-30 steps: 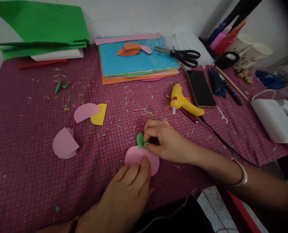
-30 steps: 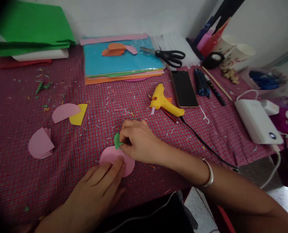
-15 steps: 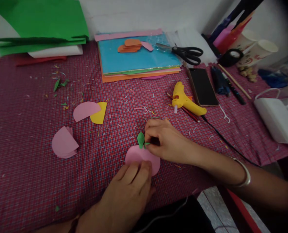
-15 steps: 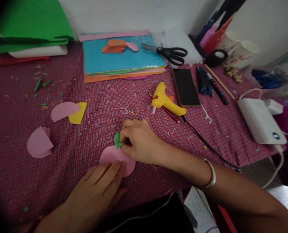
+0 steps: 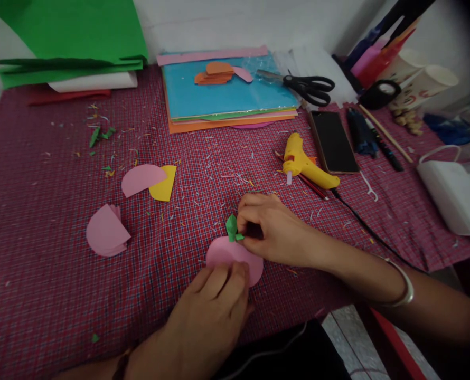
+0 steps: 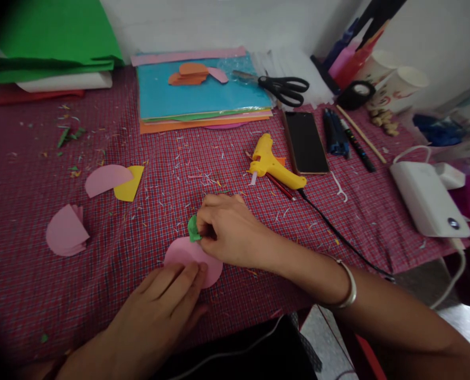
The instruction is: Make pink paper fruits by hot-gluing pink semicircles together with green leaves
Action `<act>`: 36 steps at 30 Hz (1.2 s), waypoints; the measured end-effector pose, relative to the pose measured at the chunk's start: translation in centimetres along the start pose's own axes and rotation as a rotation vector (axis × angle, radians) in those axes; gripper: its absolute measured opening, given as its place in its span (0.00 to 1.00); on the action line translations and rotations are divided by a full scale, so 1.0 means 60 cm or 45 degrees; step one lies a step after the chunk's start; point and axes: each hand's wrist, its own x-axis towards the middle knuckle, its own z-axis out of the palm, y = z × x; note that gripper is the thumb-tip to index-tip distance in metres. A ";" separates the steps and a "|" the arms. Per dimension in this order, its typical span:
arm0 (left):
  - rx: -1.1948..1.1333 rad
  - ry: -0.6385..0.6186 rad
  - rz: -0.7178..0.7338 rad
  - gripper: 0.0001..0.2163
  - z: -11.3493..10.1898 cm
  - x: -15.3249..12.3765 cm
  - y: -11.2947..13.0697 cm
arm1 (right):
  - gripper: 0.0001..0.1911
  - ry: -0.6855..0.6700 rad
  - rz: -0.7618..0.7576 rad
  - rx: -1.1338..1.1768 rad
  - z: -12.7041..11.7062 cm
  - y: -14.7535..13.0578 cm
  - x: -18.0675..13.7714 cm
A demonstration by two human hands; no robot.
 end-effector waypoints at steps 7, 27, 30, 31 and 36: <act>-0.014 0.045 0.006 0.16 -0.002 0.002 -0.001 | 0.04 0.010 0.001 -0.023 0.001 -0.002 0.002; -0.007 0.031 0.005 0.15 -0.002 0.001 -0.001 | 0.04 -0.026 -0.033 0.014 -0.007 0.000 -0.002; -0.018 0.029 0.014 0.16 -0.003 0.002 -0.002 | 0.05 -0.033 -0.064 0.089 -0.010 0.005 -0.002; -0.021 0.033 0.014 0.17 -0.004 0.003 -0.003 | 0.05 -0.029 -0.066 0.117 -0.011 0.007 -0.001; -0.009 0.035 0.026 0.17 -0.008 0.005 -0.005 | 0.03 -0.023 0.046 0.526 -0.014 0.010 0.003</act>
